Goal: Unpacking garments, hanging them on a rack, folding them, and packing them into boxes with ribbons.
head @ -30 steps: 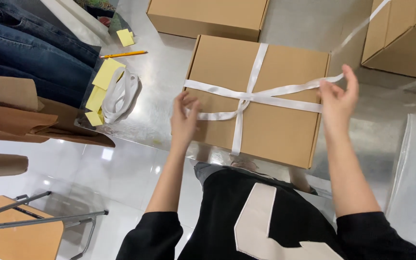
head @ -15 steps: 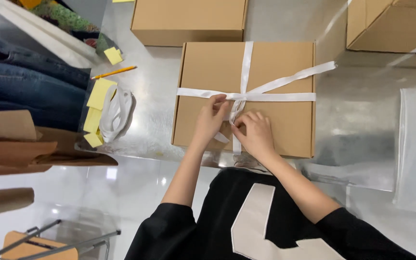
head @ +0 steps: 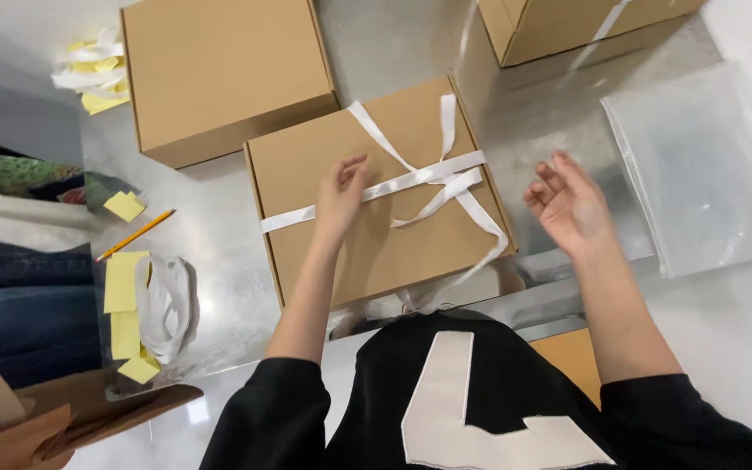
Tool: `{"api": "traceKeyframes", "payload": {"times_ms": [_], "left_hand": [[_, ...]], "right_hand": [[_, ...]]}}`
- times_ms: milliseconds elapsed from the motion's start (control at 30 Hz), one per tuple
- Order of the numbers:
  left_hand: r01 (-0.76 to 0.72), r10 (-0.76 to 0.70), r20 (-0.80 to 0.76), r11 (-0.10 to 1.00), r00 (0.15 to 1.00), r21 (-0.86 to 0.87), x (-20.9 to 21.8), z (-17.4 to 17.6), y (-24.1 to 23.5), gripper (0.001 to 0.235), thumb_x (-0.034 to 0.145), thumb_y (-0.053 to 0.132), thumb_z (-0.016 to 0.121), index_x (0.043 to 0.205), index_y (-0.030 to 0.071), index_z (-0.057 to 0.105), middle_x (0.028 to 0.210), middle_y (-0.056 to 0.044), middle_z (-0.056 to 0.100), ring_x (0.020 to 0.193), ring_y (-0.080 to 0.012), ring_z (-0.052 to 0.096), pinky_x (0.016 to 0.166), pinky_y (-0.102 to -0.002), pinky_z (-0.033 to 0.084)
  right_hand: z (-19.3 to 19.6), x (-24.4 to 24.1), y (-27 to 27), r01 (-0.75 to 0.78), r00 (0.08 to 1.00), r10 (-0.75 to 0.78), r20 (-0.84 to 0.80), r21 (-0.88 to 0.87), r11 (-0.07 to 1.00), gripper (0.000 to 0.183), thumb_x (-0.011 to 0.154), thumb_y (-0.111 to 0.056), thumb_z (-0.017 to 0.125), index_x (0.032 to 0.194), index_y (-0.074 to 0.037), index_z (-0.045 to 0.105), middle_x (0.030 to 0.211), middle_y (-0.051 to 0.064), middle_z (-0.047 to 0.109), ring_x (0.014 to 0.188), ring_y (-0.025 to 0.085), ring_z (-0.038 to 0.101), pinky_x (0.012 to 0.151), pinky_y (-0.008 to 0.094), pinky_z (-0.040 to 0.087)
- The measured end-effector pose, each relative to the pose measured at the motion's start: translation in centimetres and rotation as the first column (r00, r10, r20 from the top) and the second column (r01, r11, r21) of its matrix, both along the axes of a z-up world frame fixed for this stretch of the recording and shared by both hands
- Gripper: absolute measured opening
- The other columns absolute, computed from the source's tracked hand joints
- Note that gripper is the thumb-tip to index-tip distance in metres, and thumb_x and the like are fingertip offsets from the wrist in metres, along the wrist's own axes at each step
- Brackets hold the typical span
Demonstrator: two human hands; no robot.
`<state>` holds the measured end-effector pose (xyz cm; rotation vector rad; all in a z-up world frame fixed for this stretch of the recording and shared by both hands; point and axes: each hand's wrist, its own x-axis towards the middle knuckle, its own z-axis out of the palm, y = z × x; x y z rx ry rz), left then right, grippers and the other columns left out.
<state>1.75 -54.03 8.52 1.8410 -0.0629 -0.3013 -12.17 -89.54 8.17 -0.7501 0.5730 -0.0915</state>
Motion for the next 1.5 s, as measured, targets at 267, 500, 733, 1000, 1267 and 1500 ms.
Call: {"api": "traceKeyframes", "payload": {"times_ms": [267, 500, 733, 1000, 1267, 1500], "left_hand": [[-0.316, -0.045, -0.528, 0.757, 0.848, -0.572, 7.1, -7.2, -8.6, 0.089, 0.102, 0.033, 0.069, 0.168, 0.016, 0.011, 0.155, -0.023, 0.043, 0.131, -0.0337, 0.061, 0.099, -0.045, 0.054], [-0.205, -0.233, -0.434, 0.63, 0.87, -0.749, 8.7, 0.9, -7.6, 0.034, 0.101, 0.039, 0.071, 0.125, 0.016, 0.068, 0.11, 0.003, 0.069, 0.086, -0.0098, 0.059, 0.072, -0.024, 0.05], [-0.36, 0.25, -0.26, 0.609, 0.933, -0.707, 9.7, 13.2, 6.8, 0.041, 0.089, 0.035, 0.076, 0.128, 0.023, 0.073, 0.142, -0.002, 0.075, 0.079, -0.006, 0.064, 0.061, -0.025, 0.036], [-0.606, 0.596, -0.126, 0.792, 0.793, -0.07, 2.2, 6.5, 19.8, 0.046, 0.095, 0.049, 0.058, 0.137, 0.031, 0.065, 0.141, 0.011, 0.062, 0.119, -0.0098, 0.06, 0.09, -0.03, 0.052], [-0.537, 0.483, -0.312, 0.835, 0.818, -0.118, -6.5, -4.8, 17.8, 0.067, 0.094, 0.042, 0.067, 0.154, 0.018, 0.051, 0.162, -0.004, 0.051, 0.138, -0.0178, 0.054, 0.108, -0.034, 0.05], [-0.469, 0.359, -0.388, 0.85, 0.849, -0.24, -9.9, -5.7, 15.9, 0.083, 0.104, 0.052, 0.072, 0.165, 0.011, 0.033, 0.167, -0.018, 0.035, 0.144, -0.0358, 0.053, 0.11, -0.048, 0.055]], "right_hand": [[-1.7, -3.2, 6.9, -0.233, 0.971, 0.122, -0.204, -0.919, 0.318, 0.05, 0.081, -0.034, 0.096, 0.122, -0.017, 0.074, 0.131, 0.004, 0.064, 0.118, 0.028, 0.063, 0.1, 0.041, 0.051], [-2.8, -3.9, 10.8, -0.149, 0.987, 0.068, -0.148, -0.989, 0.013, 0.025, 0.099, -0.028, 0.078, 0.107, -0.009, 0.066, 0.145, 0.007, 0.052, 0.138, 0.038, 0.055, 0.117, 0.048, 0.044], [-3.3, -3.7, 10.0, -0.013, 0.994, 0.11, 0.006, -0.984, 0.177, 0.012, 0.102, -0.021, 0.07, 0.098, -0.01, 0.068, 0.134, 0.009, 0.06, 0.131, 0.027, 0.057, 0.106, 0.041, 0.045], [-5.5, -1.1, 0.2, 0.443, 0.874, -0.477, 0.091, -0.551, 0.707, 0.016, 0.101, -0.004, 0.07, 0.109, -0.015, 0.062, 0.081, 0.008, 0.067, 0.068, 0.017, 0.065, 0.066, 0.025, 0.054], [-0.2, -2.5, -3.7, 0.508, 0.802, -0.556, 0.218, -0.739, 0.443, 0.014, 0.102, -0.007, 0.073, 0.11, -0.019, 0.071, 0.103, -0.001, 0.068, 0.083, 0.009, 0.062, 0.069, 0.023, 0.057], [-3.9, -7.9, 3.9, -0.273, 0.898, -0.207, -0.389, -0.86, 0.432, 0.067, 0.107, -0.041, 0.071, 0.163, -0.011, 0.051, 0.167, 0.044, 0.0, 0.157, 0.061, 0.011, 0.132, 0.057, 0.016]]}}
